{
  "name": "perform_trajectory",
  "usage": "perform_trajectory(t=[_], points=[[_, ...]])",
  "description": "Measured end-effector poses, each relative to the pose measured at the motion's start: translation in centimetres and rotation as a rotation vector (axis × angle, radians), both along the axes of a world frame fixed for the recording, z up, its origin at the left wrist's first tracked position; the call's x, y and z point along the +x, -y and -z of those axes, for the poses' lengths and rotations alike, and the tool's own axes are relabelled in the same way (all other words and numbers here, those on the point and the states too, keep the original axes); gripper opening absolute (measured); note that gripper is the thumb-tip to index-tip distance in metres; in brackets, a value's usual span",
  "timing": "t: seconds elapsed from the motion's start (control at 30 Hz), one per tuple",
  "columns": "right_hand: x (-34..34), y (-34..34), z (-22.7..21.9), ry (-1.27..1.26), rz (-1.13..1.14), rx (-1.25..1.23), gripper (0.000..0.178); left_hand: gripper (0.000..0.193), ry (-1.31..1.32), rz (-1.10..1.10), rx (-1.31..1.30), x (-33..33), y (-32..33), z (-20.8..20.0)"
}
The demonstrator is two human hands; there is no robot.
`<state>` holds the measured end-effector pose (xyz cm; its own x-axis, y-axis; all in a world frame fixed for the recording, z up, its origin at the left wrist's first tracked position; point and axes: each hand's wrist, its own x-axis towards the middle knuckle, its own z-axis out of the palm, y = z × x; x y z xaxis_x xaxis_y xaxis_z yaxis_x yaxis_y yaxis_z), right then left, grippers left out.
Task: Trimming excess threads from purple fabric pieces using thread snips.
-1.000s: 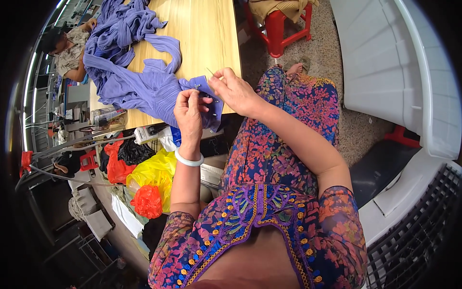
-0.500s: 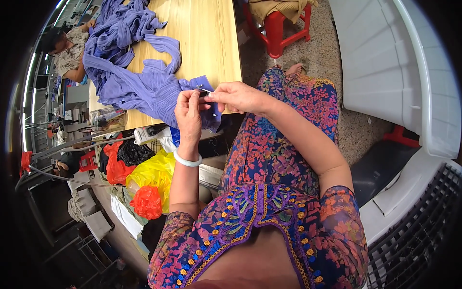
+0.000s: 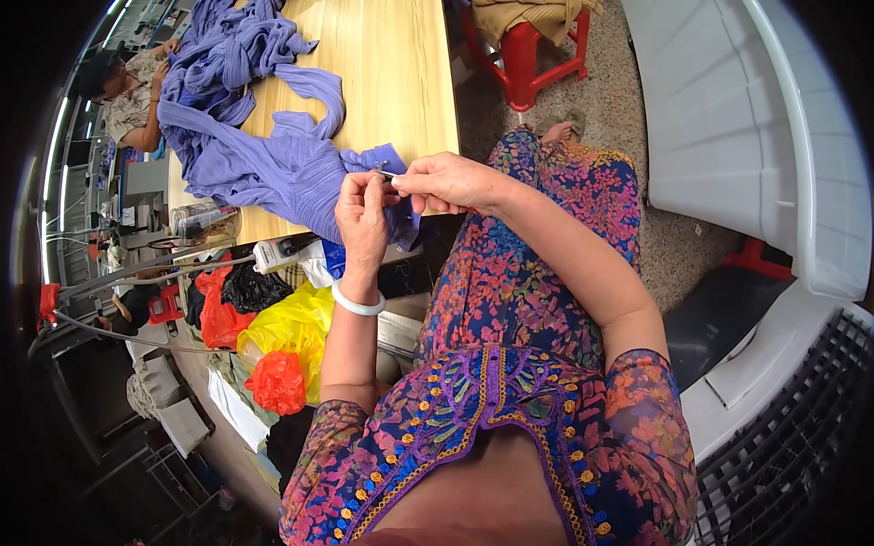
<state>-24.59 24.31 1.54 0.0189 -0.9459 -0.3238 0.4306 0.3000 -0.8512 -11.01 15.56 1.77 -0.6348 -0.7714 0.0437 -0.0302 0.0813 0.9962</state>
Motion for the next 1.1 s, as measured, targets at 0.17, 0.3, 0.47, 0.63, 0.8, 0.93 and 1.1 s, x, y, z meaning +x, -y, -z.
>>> perform_trajectory(t=[0.17,0.3,0.47,0.63,0.8,0.93,1.1], points=[[0.0,0.2,0.1,0.047,0.021,-0.017,0.023,0.007,0.029,0.031,-0.069,0.1,0.0,0.1],[-0.3,0.0,-0.3,0.016,0.1,-0.044,0.021,0.008,0.005,-0.003,0.015,-0.1,0.2,-0.5],[-1.7,-0.6,-0.1,0.012,0.306,-0.063,0.023,0.013,-0.118,-0.189,0.058,0.6,2.7,-2.4],[-1.8,-0.6,0.4,-0.021,0.477,-0.067,0.027,0.013,-0.156,-0.23,0.04,0.9,4.5,-2.7],[-0.1,0.5,1.3,-0.309,0.528,-0.161,0.039,0.013,-0.04,-0.151,-0.093,-0.1,2.8,-2.1],[-0.1,0.5,1.9,-0.312,0.479,-0.114,0.04,0.021,0.379,-0.005,-0.571,-0.2,1.5,-0.4],[1.0,0.6,1.9,-0.604,0.413,-0.148,0.036,0.033,0.491,0.117,-0.683,-0.2,1.6,-0.2]])
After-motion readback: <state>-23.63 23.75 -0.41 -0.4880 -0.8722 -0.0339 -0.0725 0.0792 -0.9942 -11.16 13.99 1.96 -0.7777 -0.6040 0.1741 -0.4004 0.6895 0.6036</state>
